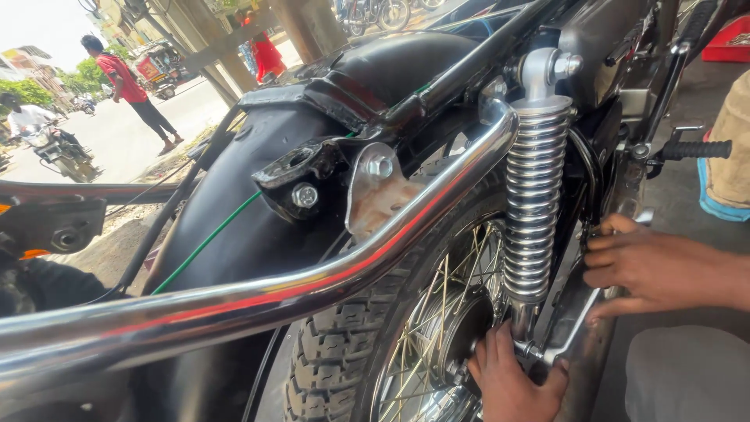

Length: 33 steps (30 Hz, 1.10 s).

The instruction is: Repairing or adjusting components on a motorcycle, specifically working on the rear wheel and chassis area.

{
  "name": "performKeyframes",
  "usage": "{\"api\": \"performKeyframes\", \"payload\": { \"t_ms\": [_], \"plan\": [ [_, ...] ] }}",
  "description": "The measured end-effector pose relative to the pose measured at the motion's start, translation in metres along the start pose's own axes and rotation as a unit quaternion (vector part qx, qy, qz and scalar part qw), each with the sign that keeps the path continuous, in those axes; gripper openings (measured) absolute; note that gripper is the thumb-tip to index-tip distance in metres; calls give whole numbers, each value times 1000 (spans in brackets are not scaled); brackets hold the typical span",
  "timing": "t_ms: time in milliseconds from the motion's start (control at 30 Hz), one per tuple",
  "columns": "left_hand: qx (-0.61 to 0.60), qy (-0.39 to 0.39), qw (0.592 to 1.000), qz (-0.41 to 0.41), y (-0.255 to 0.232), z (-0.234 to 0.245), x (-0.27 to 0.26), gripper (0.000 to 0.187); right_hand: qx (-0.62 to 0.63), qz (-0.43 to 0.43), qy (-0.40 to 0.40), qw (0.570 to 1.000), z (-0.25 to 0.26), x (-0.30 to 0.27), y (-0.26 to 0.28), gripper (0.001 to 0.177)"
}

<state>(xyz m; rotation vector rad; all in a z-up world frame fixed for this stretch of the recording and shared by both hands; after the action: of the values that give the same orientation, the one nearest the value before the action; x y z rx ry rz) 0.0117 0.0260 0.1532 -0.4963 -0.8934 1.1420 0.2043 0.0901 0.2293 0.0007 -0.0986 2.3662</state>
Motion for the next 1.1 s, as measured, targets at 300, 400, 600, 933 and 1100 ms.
{"api": "performKeyframes", "payload": {
  "t_ms": [300,400,600,933,1100],
  "plan": [
    [27,-1,999,-21,28,-23,2,86,-117,42,31,992,44,27,61,61],
    [26,3,1000,-12,31,-26,4,85,-124,83,-62,987,50,23,65,61],
    [37,-14,999,-21,31,-23,0,85,-1,-67,21,998,-14,7,10,58],
    [0,-21,1000,12,11,-5,-2,83,-59,11,-26,998,39,-1,23,58],
    [26,-19,999,-11,19,-15,1,83,-95,40,26,994,67,24,63,60]
  ]
}}
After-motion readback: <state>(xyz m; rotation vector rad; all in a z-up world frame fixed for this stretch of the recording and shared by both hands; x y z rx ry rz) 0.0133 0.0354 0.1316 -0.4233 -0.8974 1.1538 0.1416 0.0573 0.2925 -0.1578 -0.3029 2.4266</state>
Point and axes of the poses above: each hand's wrist, its own x-axis towards the middle knuckle, its own z-axis out of the back of the hand, y = z × x, the point moved 9 cm from there along x, towards the middle knuckle, and after that the axes turned 1 degree about x, right-handed, at the moved point
